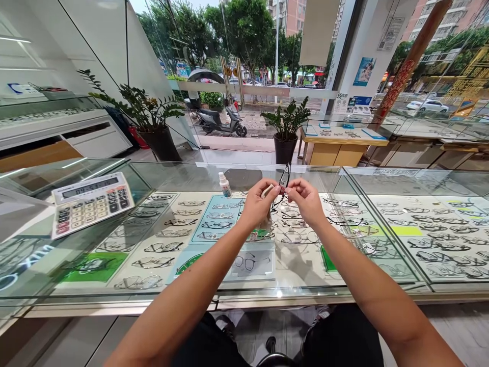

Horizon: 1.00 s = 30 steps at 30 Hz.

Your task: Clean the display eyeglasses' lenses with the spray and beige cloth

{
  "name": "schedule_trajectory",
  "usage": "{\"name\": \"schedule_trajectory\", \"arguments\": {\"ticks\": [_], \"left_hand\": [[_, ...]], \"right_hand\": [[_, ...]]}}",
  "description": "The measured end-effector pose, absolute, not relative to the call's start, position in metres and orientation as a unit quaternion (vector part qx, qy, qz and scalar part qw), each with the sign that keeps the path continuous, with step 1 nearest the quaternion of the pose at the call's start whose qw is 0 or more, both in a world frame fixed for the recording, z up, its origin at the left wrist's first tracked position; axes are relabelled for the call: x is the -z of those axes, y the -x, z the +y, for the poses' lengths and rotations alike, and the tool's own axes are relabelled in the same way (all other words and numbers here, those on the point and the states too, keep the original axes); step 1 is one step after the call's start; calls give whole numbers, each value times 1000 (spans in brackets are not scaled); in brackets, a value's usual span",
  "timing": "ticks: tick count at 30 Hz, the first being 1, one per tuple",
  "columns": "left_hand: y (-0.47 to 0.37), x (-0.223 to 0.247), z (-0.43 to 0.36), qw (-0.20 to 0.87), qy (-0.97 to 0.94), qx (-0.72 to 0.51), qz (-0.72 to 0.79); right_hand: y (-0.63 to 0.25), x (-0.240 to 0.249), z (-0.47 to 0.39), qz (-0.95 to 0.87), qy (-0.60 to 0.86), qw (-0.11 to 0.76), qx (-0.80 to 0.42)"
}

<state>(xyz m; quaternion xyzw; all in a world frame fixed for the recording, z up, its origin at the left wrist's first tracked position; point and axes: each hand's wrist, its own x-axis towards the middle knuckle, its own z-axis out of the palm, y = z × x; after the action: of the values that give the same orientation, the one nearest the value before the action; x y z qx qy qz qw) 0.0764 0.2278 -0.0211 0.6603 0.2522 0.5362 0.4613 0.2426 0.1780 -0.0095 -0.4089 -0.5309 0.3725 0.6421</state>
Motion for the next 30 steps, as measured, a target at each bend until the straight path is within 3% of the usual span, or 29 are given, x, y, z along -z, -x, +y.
{"name": "schedule_trajectory", "arguments": {"ticks": [20,24,30], "left_hand": [[-74,11,231,440,-695,-524,218],[-73,12,233,410,-705,-529,234],[-71,15,233,374,-724,-525,244]], "right_hand": [[-250,1,181,-539,414,666,-308],[-256,0,178,-525,465,673,-236],[-267,3,178,-543,514,664,-9]]}}
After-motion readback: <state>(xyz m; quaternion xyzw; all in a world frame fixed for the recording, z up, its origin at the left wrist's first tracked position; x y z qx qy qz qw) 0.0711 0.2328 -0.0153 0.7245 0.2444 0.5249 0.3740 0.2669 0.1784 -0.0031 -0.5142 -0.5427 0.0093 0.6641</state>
